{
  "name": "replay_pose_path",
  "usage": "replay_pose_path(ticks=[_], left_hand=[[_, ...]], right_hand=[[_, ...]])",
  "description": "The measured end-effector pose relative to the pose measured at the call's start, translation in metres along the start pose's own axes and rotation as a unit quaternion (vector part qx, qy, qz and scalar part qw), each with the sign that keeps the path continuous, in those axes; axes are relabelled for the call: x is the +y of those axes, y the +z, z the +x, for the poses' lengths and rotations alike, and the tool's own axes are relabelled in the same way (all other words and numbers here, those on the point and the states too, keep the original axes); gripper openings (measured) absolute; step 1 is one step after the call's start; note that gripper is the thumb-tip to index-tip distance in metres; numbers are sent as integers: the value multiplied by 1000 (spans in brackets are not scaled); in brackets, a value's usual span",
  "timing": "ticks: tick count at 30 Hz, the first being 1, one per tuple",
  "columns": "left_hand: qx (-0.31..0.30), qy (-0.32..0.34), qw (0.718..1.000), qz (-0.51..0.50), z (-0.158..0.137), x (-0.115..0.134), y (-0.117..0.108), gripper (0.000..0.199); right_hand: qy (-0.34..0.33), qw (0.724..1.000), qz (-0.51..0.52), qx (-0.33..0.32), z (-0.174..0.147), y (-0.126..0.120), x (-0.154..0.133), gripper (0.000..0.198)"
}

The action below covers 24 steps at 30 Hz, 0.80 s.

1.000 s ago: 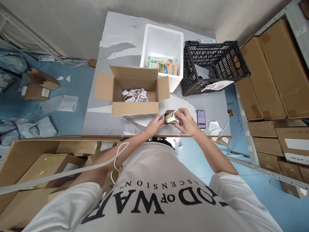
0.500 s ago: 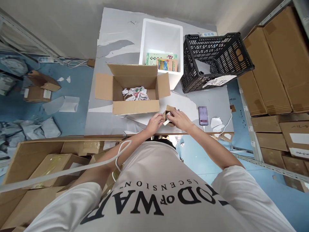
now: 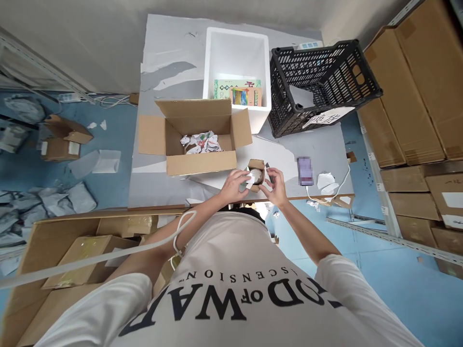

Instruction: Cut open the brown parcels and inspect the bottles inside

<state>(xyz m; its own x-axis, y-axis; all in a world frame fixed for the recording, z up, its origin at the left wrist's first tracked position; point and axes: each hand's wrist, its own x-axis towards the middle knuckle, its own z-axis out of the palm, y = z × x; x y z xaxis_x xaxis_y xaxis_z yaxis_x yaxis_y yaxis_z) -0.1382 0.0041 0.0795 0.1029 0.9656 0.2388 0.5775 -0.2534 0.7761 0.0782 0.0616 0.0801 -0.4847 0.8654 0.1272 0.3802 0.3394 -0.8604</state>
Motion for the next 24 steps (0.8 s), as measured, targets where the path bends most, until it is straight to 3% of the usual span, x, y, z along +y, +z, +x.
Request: replay_pose_path(ticks=[3, 7, 11, 14, 16, 19, 24], left_hand=[[-18, 27, 999, 18, 0, -10, 1, 33], [-12, -3, 1000, -4, -2, -15, 5, 28], [18, -48, 996, -66, 2, -10, 14, 27], [74, -97, 988, -94, 8, -6, 20, 28], [84, -101, 987, -97, 12, -4, 22, 38], [61, -78, 993, -57, 15, -5, 22, 27], [25, -49, 998, -24, 11, -14, 19, 25]], right_hand=[[-20, 998, -34, -56, 3, -5, 4, 47], [-52, 986, -72, -141, 18, -14, 8, 59], [-45, 993, -54, -99, 25, -6, 11, 43], [-32, 996, -32, -72, 24, 2, 11, 52], [-55, 992, -60, -98, 23, 2, 11, 56], [-116, 970, -142, -160, 25, -2, 12, 43], [-186, 937, -216, -202, 30, 0, 17, 45]])
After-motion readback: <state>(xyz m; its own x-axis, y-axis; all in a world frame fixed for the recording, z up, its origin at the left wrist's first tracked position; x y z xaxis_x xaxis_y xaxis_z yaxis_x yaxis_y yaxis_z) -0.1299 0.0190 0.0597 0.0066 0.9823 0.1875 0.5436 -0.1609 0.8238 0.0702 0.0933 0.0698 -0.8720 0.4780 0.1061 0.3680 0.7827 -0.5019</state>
